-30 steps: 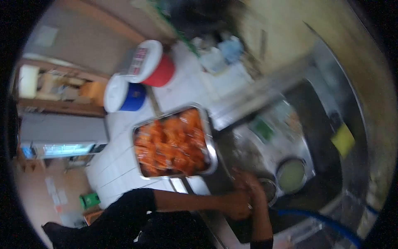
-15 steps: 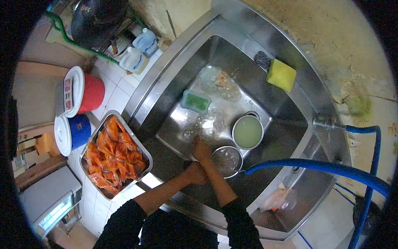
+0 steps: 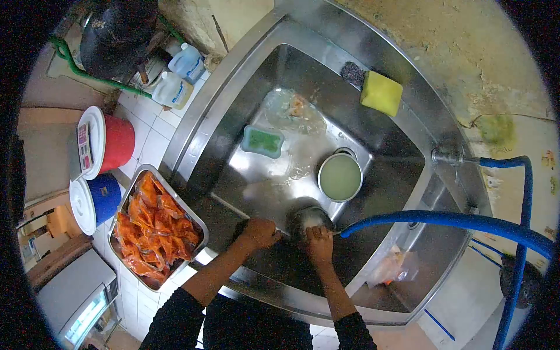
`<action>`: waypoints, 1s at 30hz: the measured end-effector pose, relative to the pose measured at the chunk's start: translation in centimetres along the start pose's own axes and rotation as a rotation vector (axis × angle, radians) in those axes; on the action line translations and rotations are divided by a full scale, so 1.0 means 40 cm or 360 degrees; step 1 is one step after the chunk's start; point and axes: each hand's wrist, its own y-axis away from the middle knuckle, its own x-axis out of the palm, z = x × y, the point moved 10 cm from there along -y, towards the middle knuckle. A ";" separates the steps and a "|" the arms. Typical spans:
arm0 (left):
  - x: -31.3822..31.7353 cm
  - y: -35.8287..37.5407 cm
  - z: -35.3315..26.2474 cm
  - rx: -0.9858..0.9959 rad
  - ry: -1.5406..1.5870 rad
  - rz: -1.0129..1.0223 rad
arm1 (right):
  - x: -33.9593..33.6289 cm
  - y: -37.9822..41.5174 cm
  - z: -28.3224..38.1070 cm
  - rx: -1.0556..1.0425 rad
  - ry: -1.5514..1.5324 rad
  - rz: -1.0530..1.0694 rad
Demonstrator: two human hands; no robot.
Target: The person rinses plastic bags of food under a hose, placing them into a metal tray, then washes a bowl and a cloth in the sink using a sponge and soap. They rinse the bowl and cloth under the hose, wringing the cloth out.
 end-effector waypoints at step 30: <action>-0.069 -0.045 0.156 -0.0472 0.0833 -0.0636 | 0.138 -0.051 -0.305 0.0734 -0.0213 0.0395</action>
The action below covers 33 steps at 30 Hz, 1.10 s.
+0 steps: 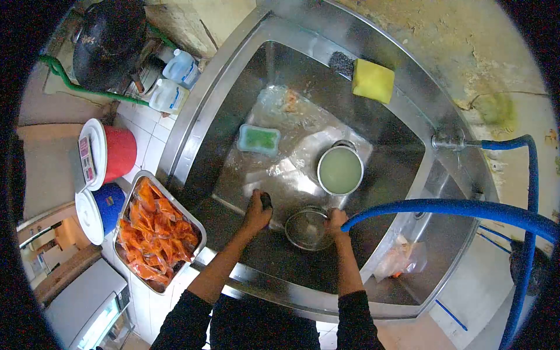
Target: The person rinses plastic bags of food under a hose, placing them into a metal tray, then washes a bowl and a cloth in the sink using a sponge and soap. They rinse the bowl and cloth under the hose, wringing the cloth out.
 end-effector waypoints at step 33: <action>0.030 -0.061 -0.006 0.0112 0.0718 -0.0210 | -0.039 -0.446 0.762 -0.1297 0.0727 -0.0183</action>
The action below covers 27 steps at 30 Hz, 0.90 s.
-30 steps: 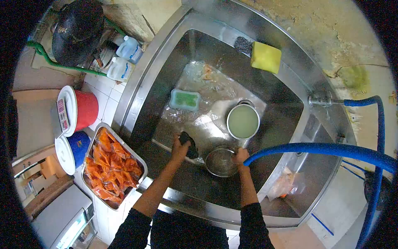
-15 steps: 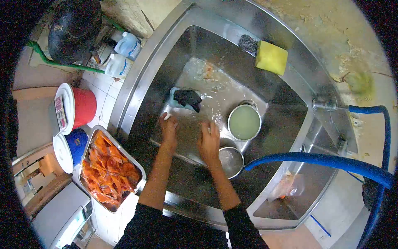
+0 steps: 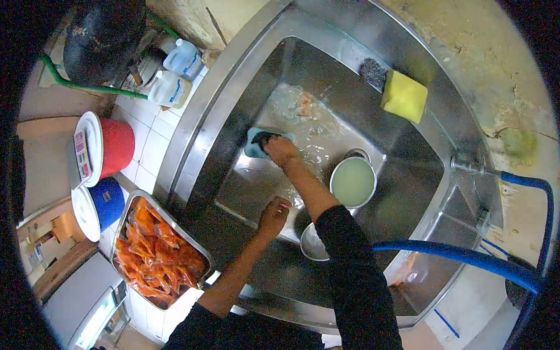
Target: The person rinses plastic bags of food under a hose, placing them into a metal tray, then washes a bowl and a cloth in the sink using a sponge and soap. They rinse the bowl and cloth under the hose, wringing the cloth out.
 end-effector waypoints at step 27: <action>0.007 0.023 0.015 -0.1072 0.1866 0.0033 | -0.386 0.446 0.070 0.0549 -0.1960 -0.0934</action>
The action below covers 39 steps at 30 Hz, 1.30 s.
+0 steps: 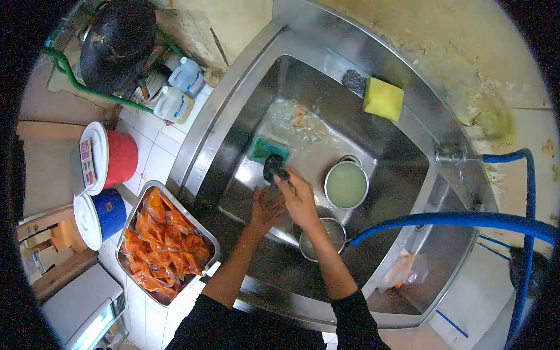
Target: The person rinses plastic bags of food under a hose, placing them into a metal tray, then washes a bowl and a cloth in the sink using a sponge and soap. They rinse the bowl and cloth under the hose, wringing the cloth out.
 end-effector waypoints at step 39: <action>0.007 0.077 -0.037 0.0496 -0.0512 -0.0344 | 0.020 0.078 -0.470 0.0728 -0.0410 -0.0459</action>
